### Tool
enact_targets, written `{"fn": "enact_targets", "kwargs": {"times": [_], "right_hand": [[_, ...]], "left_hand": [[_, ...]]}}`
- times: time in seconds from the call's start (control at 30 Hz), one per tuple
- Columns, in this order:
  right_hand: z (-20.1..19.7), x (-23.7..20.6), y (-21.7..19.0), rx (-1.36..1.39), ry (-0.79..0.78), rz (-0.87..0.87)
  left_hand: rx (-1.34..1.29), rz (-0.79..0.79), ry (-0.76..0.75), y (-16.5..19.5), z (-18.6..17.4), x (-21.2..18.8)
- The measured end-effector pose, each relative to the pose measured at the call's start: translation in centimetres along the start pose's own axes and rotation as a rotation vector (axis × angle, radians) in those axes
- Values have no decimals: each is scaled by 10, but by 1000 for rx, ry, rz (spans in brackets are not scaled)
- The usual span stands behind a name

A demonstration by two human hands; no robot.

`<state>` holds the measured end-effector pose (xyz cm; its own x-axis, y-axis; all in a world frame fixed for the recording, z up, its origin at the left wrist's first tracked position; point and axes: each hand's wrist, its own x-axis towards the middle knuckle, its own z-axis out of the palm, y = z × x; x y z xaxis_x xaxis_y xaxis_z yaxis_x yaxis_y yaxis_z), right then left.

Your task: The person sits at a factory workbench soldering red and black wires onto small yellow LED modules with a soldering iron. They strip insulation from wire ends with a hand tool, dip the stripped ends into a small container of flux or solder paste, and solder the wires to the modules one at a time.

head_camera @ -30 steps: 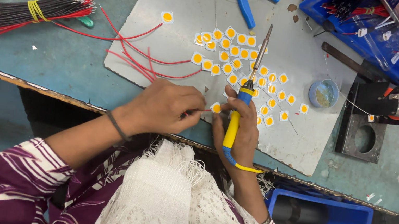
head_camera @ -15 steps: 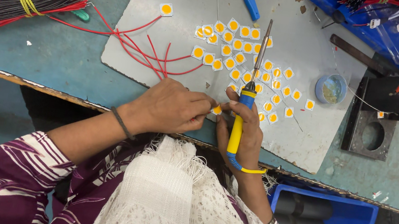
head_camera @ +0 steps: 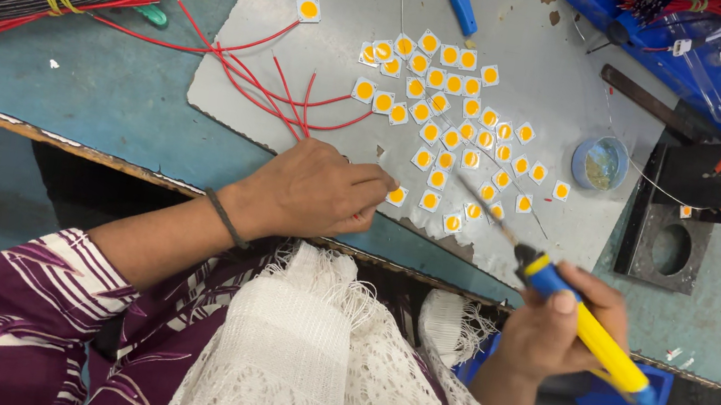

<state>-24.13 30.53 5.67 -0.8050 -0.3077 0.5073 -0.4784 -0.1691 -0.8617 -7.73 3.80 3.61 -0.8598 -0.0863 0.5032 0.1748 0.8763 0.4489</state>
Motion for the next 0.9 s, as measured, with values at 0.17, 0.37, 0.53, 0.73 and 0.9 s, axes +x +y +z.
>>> {"fn": "enact_targets", "kwargs": {"times": [0.17, 0.37, 0.53, 0.73, 0.9], "right_hand": [[-3, 1, -3, 74, -131, -7], [7, 0, -10, 48, -222, 101], [11, 3, -15, 31, -242, 121], [14, 6, -23, -85, -275, 115], [20, 12, -33, -156, -394, 8]], "left_hand": [[9, -15, -48, -1, 2, 0], [10, -9, -60, 0, 3, 1], [6, -5, -59, 0, 3, 1], [13, -10, -69, 0, 2, 1], [9, -10, -86, -1, 1, 0]]}}
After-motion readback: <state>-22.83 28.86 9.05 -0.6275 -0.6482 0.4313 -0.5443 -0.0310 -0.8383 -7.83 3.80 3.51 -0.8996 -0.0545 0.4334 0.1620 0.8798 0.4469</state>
